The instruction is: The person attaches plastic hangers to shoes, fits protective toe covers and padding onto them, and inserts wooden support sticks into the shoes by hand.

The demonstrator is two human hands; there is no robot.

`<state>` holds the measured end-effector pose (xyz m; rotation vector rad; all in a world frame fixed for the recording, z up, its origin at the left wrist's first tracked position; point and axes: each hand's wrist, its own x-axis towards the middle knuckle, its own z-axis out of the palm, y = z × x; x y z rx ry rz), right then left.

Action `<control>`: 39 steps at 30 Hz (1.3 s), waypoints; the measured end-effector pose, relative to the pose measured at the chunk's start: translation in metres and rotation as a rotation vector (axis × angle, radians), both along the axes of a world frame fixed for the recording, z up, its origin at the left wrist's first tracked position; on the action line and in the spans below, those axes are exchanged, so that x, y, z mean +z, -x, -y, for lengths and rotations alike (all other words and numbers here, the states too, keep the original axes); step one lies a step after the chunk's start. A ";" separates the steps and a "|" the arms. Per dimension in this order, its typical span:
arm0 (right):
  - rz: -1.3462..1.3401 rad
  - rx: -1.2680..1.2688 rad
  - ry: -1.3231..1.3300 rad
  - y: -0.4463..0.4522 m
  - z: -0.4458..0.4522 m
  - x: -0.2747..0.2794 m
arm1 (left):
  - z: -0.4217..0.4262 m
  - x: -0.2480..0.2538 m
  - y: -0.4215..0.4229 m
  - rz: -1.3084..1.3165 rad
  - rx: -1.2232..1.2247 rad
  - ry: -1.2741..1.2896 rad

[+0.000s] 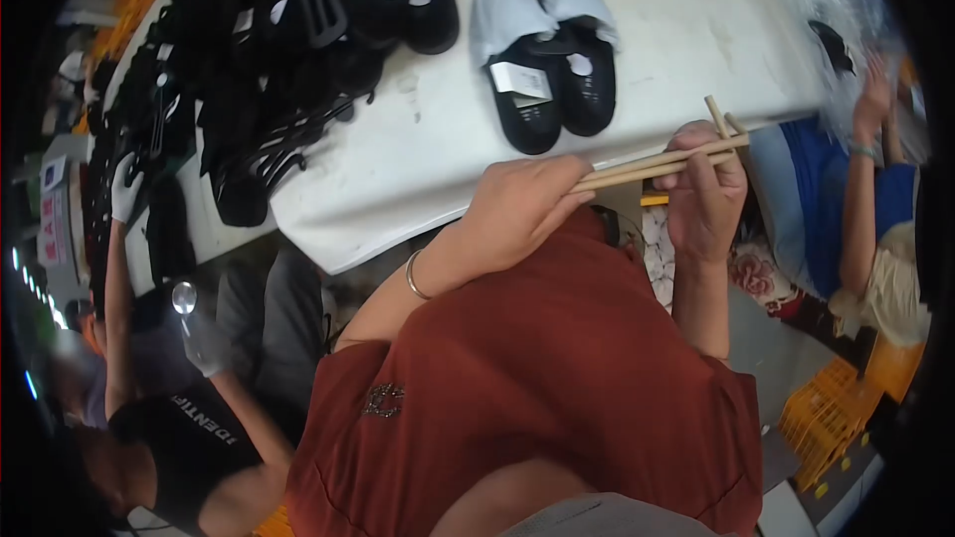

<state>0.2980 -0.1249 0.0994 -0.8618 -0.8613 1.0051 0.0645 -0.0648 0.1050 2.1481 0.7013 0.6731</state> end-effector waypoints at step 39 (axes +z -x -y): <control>0.925 -0.034 0.099 -0.055 -0.118 -0.016 | -0.112 0.030 -0.026 0.110 -0.042 -0.042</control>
